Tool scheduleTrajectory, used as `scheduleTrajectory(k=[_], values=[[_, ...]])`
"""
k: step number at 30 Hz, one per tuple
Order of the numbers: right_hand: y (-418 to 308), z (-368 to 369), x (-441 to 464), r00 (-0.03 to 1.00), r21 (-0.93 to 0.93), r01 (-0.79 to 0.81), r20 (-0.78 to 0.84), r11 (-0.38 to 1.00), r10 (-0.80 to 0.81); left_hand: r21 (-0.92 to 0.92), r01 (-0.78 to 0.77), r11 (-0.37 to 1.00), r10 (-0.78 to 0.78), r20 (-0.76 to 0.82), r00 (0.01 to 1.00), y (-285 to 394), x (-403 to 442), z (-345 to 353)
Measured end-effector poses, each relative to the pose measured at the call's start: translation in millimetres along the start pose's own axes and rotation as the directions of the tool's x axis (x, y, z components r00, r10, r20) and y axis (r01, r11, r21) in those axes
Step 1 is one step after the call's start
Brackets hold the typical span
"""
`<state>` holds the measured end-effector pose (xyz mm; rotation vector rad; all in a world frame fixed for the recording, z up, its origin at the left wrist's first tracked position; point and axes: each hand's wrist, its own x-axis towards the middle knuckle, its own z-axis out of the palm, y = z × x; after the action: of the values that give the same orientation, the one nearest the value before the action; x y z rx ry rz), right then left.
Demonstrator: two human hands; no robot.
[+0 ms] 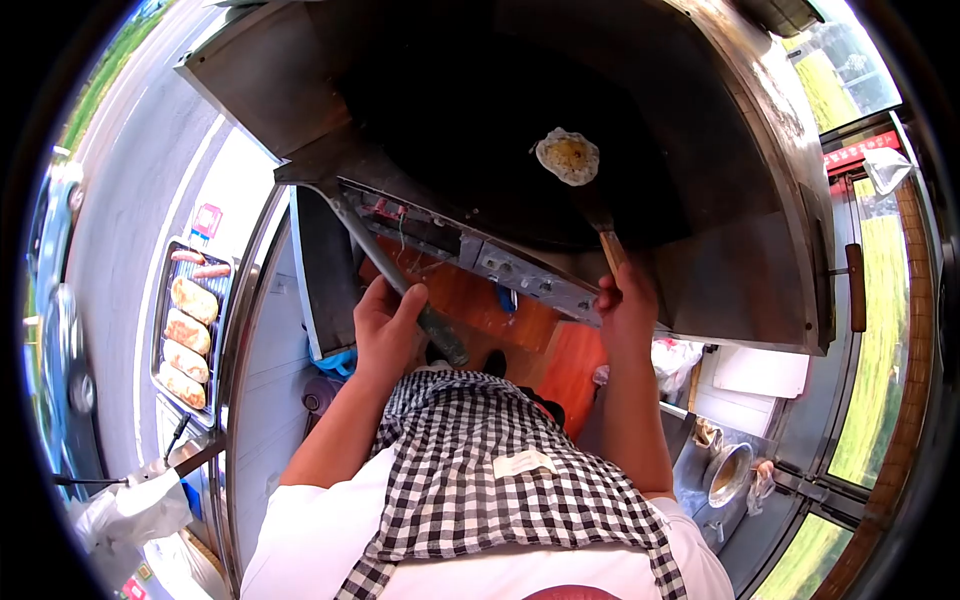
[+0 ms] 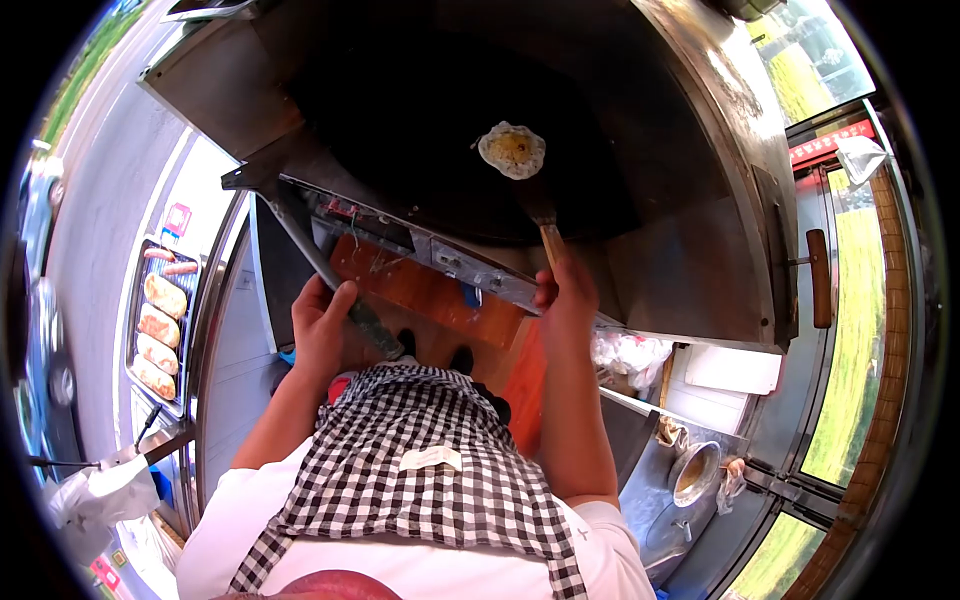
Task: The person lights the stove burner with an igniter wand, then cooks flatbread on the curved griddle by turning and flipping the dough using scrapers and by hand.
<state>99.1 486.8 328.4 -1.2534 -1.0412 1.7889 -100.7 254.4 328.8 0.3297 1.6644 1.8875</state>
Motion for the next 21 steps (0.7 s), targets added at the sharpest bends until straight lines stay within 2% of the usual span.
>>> scheduleTrajectory(k=[7, 19, 21], values=[[2.4, -13.3, -35.4, 0.995, 0.021, 0.059, -0.078, 0.998, -0.057, 0.028, -0.009, 1.0, 0.007, 0.069, 0.998, -2.0, 3.3, 9.4], [-10.1, -30.9, -65.8, 0.992, 0.048, 0.12, -0.038, 0.992, -0.118, 0.048, 0.019, 0.999, -0.028, 0.192, 0.981, 2.6, -0.4, 38.8], [-15.0, -34.9, -75.6, 0.989, 0.055, 0.128, -0.085, 0.99, -0.123, 0.061, 0.033, 0.998, -0.045, 0.214, 0.976, 4.5, -2.0, 43.0]])
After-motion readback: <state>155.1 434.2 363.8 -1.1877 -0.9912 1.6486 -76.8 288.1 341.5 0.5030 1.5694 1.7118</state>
